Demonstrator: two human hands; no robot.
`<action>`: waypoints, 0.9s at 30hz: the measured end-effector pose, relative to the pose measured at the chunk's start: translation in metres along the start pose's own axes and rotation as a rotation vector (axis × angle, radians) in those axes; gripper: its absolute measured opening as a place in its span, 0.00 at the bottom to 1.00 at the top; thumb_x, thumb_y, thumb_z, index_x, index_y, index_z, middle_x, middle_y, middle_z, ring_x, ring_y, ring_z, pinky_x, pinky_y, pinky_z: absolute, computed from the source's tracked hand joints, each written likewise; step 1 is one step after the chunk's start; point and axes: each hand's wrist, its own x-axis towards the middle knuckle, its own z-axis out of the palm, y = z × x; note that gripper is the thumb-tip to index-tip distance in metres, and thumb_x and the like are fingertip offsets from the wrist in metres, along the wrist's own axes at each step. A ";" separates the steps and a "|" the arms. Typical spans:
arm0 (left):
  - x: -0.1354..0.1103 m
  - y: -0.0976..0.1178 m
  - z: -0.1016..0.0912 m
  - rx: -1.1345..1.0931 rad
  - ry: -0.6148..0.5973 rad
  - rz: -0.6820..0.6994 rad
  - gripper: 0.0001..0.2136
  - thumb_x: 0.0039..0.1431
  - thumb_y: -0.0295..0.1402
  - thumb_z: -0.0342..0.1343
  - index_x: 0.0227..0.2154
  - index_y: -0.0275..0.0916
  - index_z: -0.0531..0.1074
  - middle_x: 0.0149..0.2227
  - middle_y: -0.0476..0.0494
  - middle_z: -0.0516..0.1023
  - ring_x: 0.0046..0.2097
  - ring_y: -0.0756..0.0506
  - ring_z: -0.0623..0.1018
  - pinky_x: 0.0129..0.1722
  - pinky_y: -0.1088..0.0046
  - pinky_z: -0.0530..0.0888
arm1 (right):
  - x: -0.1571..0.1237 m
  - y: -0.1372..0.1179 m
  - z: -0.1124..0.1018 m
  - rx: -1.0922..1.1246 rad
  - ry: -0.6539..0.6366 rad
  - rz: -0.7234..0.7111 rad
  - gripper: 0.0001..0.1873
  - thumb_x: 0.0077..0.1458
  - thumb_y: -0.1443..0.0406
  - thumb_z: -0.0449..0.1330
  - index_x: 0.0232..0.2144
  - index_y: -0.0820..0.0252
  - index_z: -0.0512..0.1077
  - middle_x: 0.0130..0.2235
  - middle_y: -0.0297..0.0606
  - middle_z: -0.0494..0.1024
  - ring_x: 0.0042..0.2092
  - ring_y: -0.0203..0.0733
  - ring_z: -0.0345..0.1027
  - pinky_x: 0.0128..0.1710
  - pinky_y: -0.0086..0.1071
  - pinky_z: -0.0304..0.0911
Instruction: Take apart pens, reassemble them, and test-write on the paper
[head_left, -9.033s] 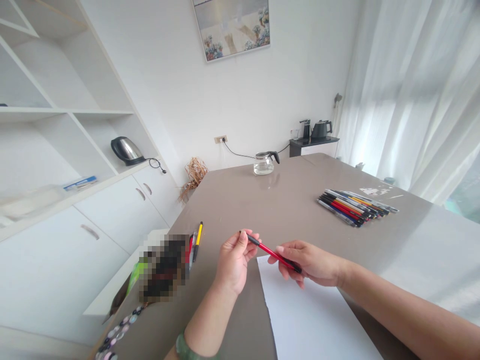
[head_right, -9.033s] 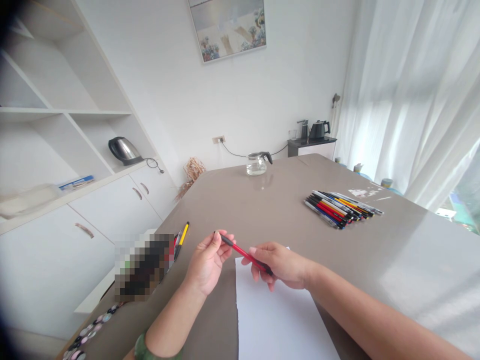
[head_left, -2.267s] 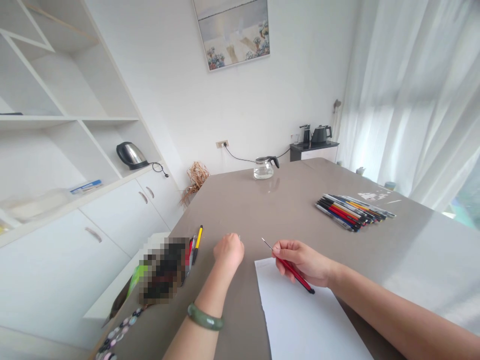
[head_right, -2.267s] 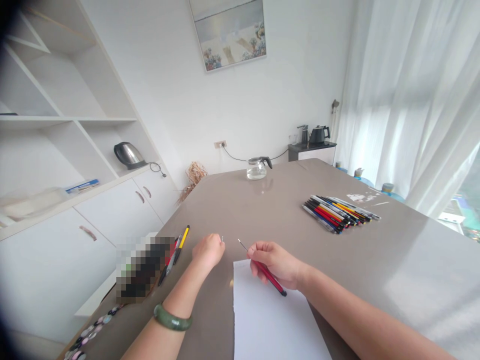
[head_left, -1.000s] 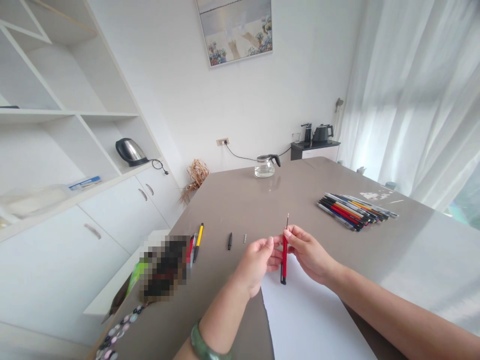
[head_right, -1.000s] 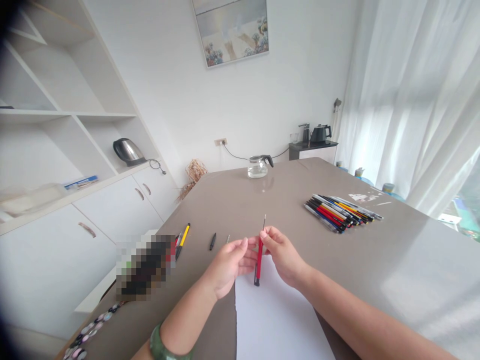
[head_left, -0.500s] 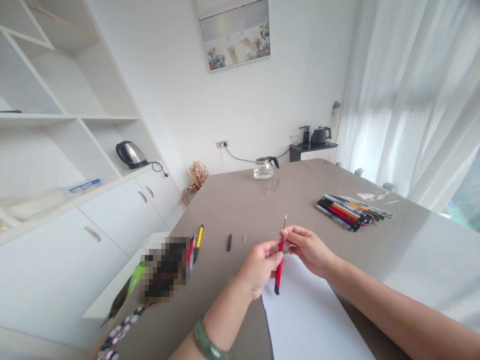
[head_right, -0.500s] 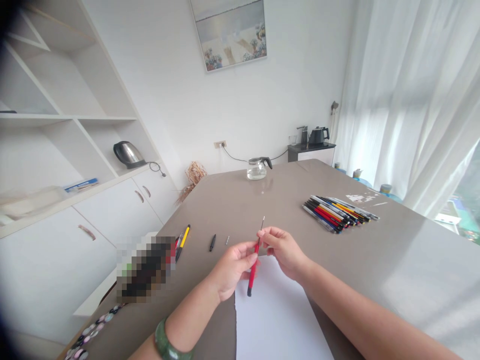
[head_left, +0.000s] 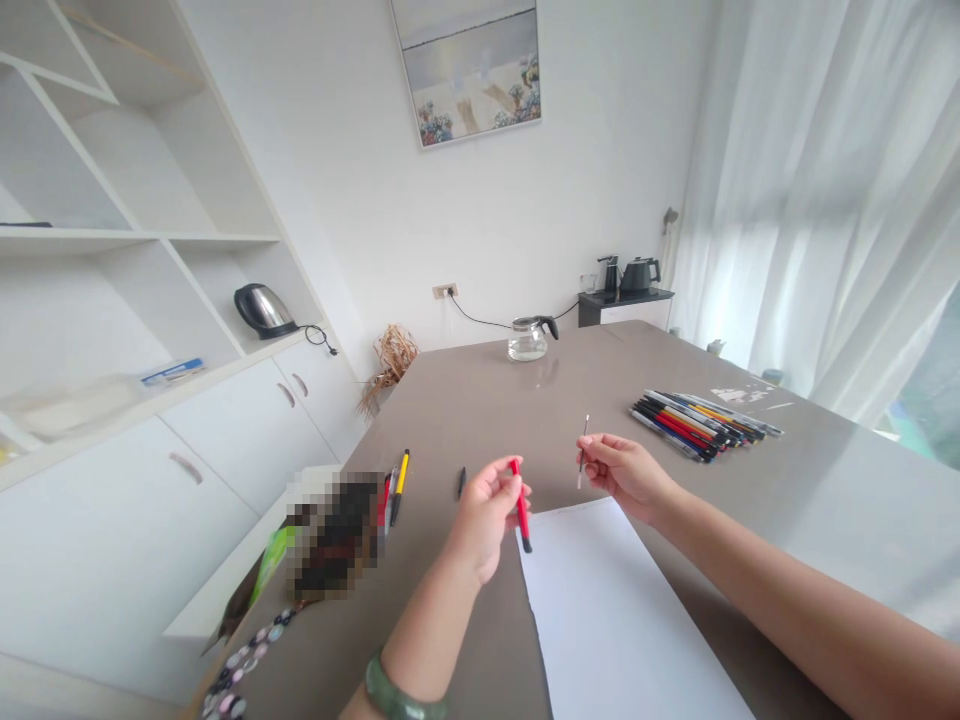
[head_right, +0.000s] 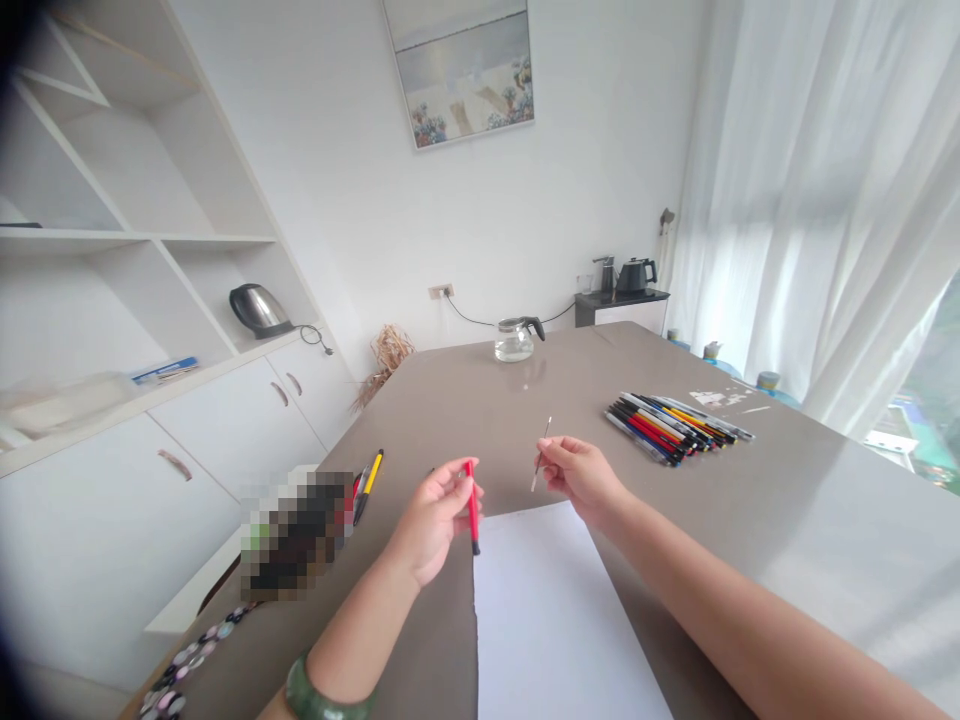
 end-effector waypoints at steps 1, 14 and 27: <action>0.001 0.003 -0.006 -0.029 0.039 0.039 0.18 0.48 0.37 0.54 0.43 0.39 0.65 0.29 0.46 0.67 0.28 0.52 0.68 0.28 0.74 0.68 | 0.002 0.001 0.001 -0.102 -0.015 0.030 0.14 0.46 0.56 0.54 0.26 0.62 0.65 0.27 0.36 0.69 0.22 0.28 0.57 0.20 0.24 0.55; 0.008 0.005 -0.054 -0.142 0.239 0.143 0.19 0.45 0.39 0.56 0.41 0.39 0.68 0.29 0.46 0.68 0.27 0.54 0.68 0.25 0.78 0.67 | 0.071 0.022 0.079 -0.895 -0.018 0.189 0.12 0.40 0.64 0.57 0.12 0.65 0.67 0.16 0.40 0.70 0.17 0.32 0.59 0.16 0.25 0.49; 0.006 0.004 -0.048 -0.124 0.182 0.116 0.19 0.43 0.42 0.57 0.39 0.38 0.69 0.27 0.48 0.68 0.25 0.53 0.68 0.24 0.78 0.66 | 0.067 0.021 0.089 -1.103 0.033 0.132 0.08 0.40 0.62 0.58 0.21 0.62 0.71 0.21 0.40 0.71 0.27 0.41 0.66 0.22 0.27 0.55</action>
